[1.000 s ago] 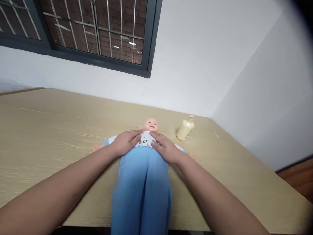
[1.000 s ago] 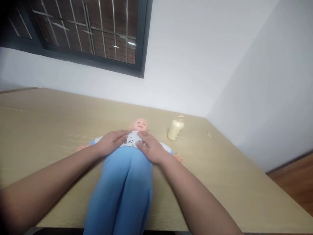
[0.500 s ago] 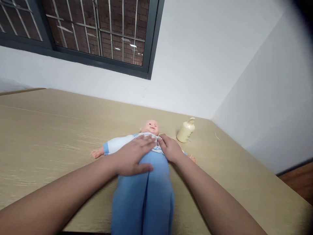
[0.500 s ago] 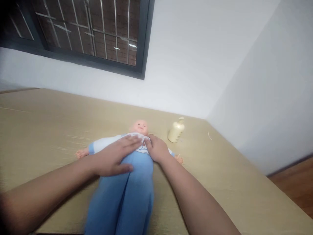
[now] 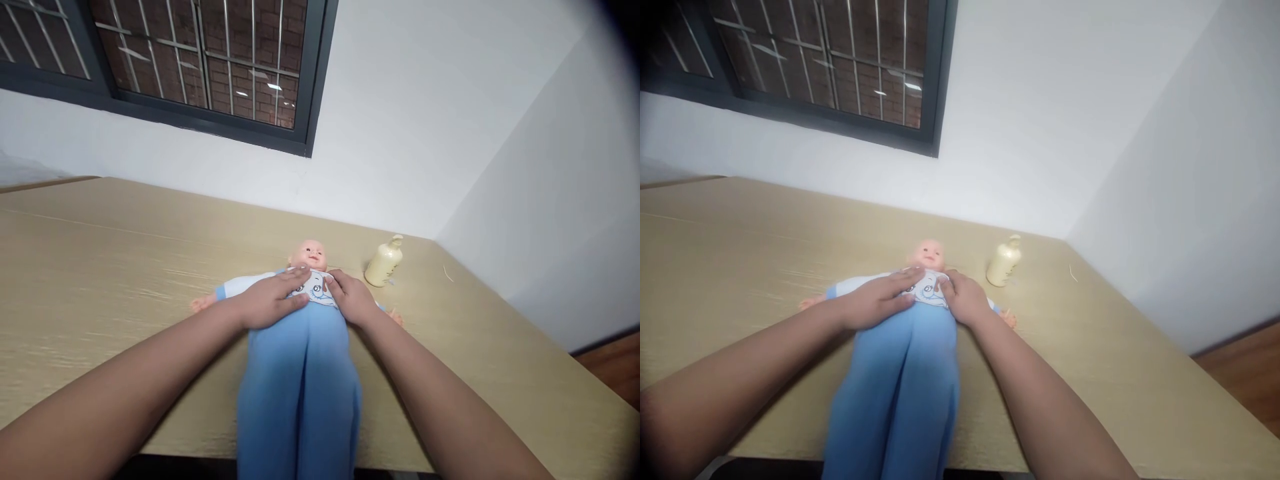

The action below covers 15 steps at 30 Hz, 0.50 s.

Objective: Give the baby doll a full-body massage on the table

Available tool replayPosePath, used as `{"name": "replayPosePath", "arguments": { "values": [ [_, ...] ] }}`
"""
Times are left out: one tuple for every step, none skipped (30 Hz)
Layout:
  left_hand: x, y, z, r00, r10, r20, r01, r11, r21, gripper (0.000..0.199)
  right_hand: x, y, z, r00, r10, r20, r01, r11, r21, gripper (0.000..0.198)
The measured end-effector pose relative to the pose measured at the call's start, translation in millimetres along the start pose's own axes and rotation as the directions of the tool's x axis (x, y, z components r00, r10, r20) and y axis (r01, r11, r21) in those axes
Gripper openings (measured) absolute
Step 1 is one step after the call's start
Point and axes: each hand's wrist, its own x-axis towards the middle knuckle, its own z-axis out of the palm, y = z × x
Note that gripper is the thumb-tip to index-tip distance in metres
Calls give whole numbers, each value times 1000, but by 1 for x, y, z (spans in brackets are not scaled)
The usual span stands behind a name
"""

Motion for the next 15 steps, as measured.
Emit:
{"name": "replayPosePath", "arguments": {
  "values": [
    [0,-4,-1,1000,-23,-22,23,1000,-14,73,0,0,0,1000,2,-3,-2,1000,2,47],
    [1,-9,-1,998,-34,-46,33,999,-33,70,0,0,0,1000,2,-7,-2,1000,3,46],
    [2,-13,-2,997,-37,-71,33,998,-58,68,0,0,0,1000,-1,-14,1,1000,5,46],
    [3,-18,-2,994,-38,-98,30,996,-86,64,0,1,1,1000,-7,-22,8,1000,7,46],
    [4,-22,-2,991,-44,-128,29,993,-115,61,1,1,1,999,-16,-32,17,1000,8,46],
    [5,-25,-1,986,-56,-160,33,989,-142,58,1,1,1,999,-27,-43,28,1000,5,45],
    [6,-28,0,979,-71,-191,40,986,-162,55,1,2,1,998,-37,-58,37,999,-1,44],
    [7,-30,1,971,-87,-223,49,984,-171,52,1,1,0,996,-46,-81,45,999,-14,42],
    [8,-31,3,963,-102,-250,60,984,-167,51,0,0,0,992,-56,-111,53,998,-32,40],
    [9,-31,4,956,-111,-271,70,985,-155,50,-1,-2,-1,987,-74,-144,68,997,-48,38],
    [9,-31,5,952,-114,-285,77,987,-140,49,-3,-5,-1,978,-101,-182,91,994,-60,35],
    [10,-30,6,949,-114,-295,80,989,-127,50,-7,-10,-2,966,-140,-219,129,990,-64,34],
    [10,-28,7,948,-113,-299,80,990,-120,50,-12,-17,-2,949,-193,-248,183,981,-61,33],
    [10,-27,7,948,-108,-299,75,990,-118,50,-17,-25,-3,930,-251,-270,247,968,-49,32],
    [10,-27,7,951,-97,-295,64,991,-119,51,-23,-35,-2,907,-320,-274,323,946,-36,32]
  ]
}}
